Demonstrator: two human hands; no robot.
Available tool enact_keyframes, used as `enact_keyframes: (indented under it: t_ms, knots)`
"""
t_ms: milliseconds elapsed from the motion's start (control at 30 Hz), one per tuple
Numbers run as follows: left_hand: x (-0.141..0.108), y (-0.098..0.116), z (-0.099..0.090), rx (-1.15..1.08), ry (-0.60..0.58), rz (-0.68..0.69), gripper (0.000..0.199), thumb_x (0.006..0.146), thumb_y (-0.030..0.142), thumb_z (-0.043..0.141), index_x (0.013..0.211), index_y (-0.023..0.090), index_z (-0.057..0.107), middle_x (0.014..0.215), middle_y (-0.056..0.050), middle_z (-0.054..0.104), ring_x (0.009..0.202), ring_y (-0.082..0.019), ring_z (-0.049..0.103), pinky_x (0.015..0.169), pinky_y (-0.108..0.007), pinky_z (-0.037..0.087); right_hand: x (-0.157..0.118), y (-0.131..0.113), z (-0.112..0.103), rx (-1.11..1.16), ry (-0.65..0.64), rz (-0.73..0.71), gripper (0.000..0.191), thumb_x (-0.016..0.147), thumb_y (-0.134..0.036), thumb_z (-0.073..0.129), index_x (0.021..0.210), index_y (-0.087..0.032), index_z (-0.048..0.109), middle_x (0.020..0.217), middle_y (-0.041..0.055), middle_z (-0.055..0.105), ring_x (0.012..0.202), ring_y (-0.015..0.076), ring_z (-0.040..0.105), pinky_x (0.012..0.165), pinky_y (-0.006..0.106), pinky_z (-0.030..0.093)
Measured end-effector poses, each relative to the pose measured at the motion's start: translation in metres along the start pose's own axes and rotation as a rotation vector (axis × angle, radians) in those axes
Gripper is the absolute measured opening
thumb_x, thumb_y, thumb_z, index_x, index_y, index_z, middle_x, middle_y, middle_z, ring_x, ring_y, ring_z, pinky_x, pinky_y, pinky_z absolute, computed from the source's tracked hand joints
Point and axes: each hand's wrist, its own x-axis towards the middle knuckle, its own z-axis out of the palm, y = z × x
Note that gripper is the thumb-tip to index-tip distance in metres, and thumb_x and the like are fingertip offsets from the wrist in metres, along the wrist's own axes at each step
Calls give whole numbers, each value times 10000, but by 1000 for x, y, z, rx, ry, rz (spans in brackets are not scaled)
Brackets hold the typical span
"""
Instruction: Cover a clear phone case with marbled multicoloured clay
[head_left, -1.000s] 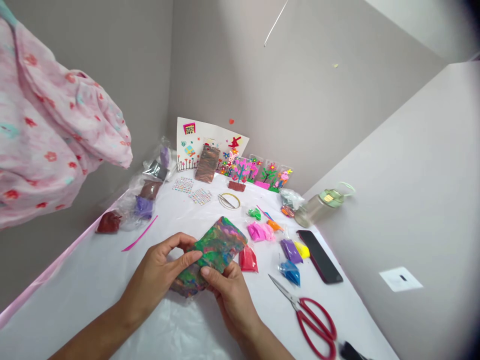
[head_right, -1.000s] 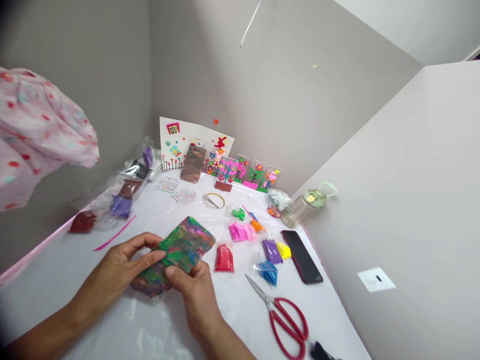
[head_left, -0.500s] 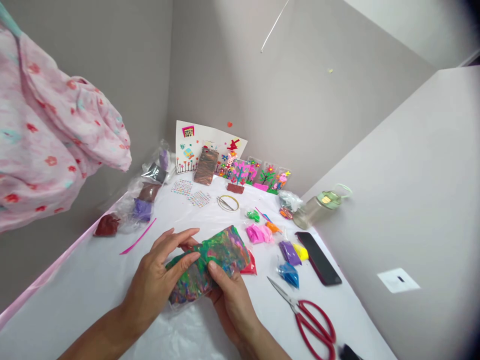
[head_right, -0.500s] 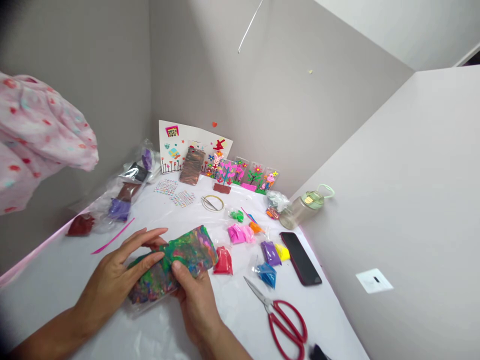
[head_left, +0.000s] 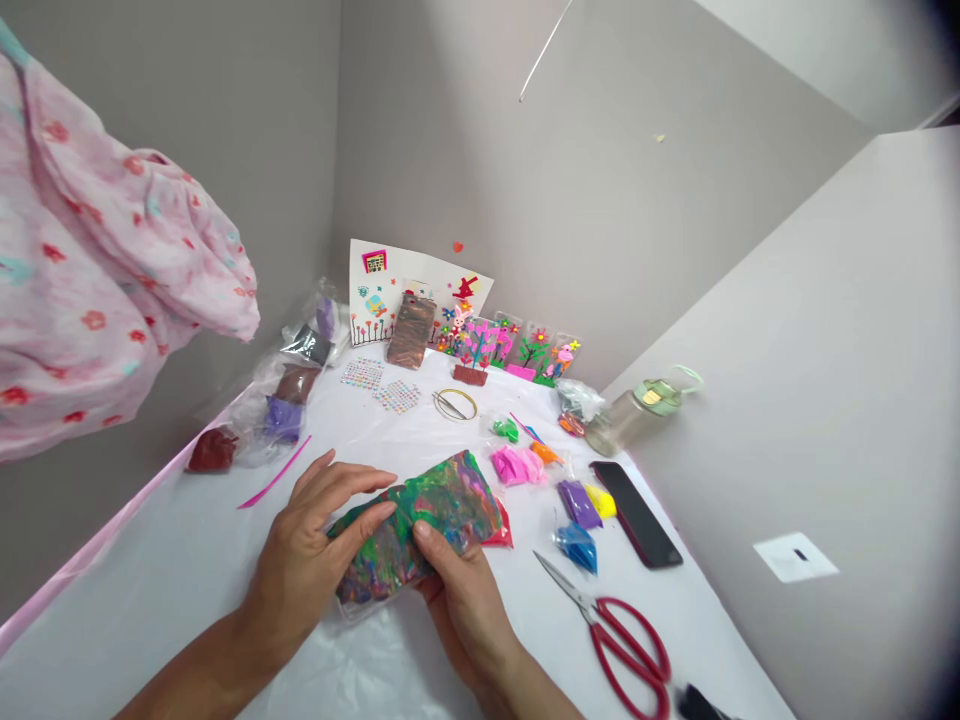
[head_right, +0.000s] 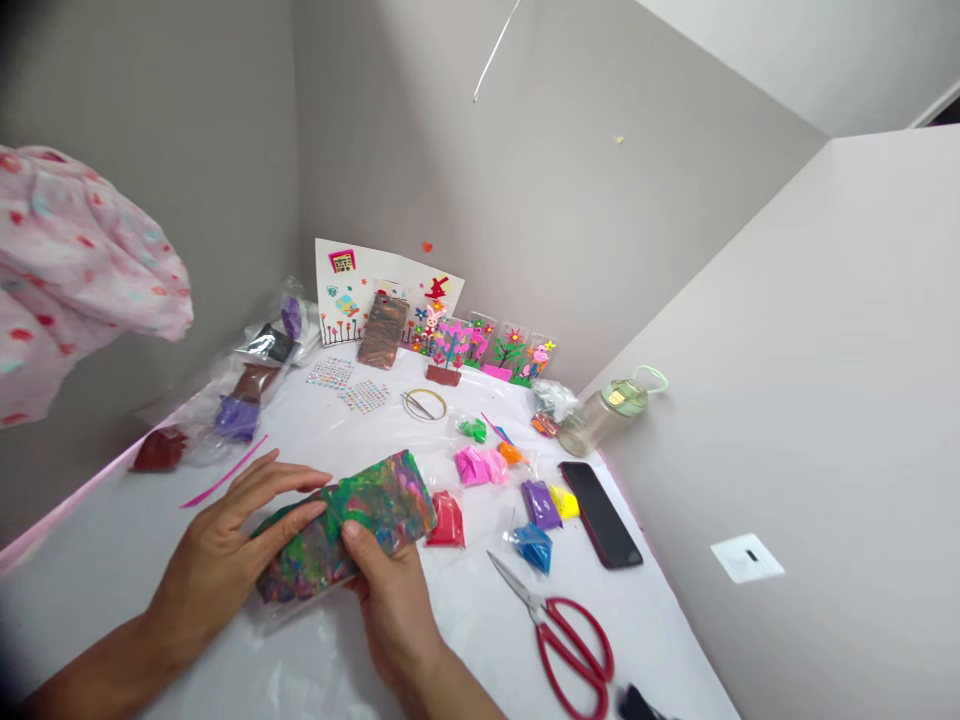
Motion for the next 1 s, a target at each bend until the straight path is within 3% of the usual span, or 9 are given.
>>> enact_keyframes:
  t_ms: [133, 400, 633, 833, 1000]
  knots:
    - [0, -2, 1, 46, -7, 95, 126, 905, 243, 651, 1001, 306, 705, 944, 37, 735, 907, -179, 675, 1161, -483, 276, 0, 2, -1, 12, -1, -10, 376, 720, -377, 843, 1034, -203, 731, 1053, 57, 761, 977, 263, 697, 878, 397, 552]
    - [-1, -9, 2, 95, -39, 161, 161, 921, 233, 628, 1034, 316, 707, 948, 32, 736, 900, -179, 684, 1140, -481, 307, 2, 2, -2, 13, -3, 2, 396, 726, -386, 837, 1055, -199, 720, 1054, 62, 760, 986, 271, 692, 859, 399, 554]
    - [-2, -1, 2, 27, -17, -49, 330, 908, 362, 636, 1237, 350, 650, 991, 25, 750, 1035, -222, 673, 1147, -471, 358, -1, 0, 2, -18, -32, 3, 430, 730, -405, 829, 1098, -210, 717, 1075, 70, 756, 1048, 298, 677, 885, 432, 544]
    - [-2, 0, 5, 13, -47, 74, 226, 926, 240, 615, 1119, 316, 705, 974, 33, 737, 945, -176, 678, 1167, -462, 306, -2, 5, 2, 11, -41, 4, 377, 725, -376, 838, 1054, -226, 730, 1067, 44, 763, 1018, 272, 690, 934, 428, 526]
    - [-3, -2, 4, 79, -26, 175, 241, 922, 170, 621, 1122, 285, 688, 947, 30, 733, 888, -153, 680, 1160, -458, 302, 0, 6, 0, 15, -13, 10, 438, 724, -358, 839, 1125, -230, 714, 1135, 45, 747, 1005, 262, 690, 911, 413, 537]
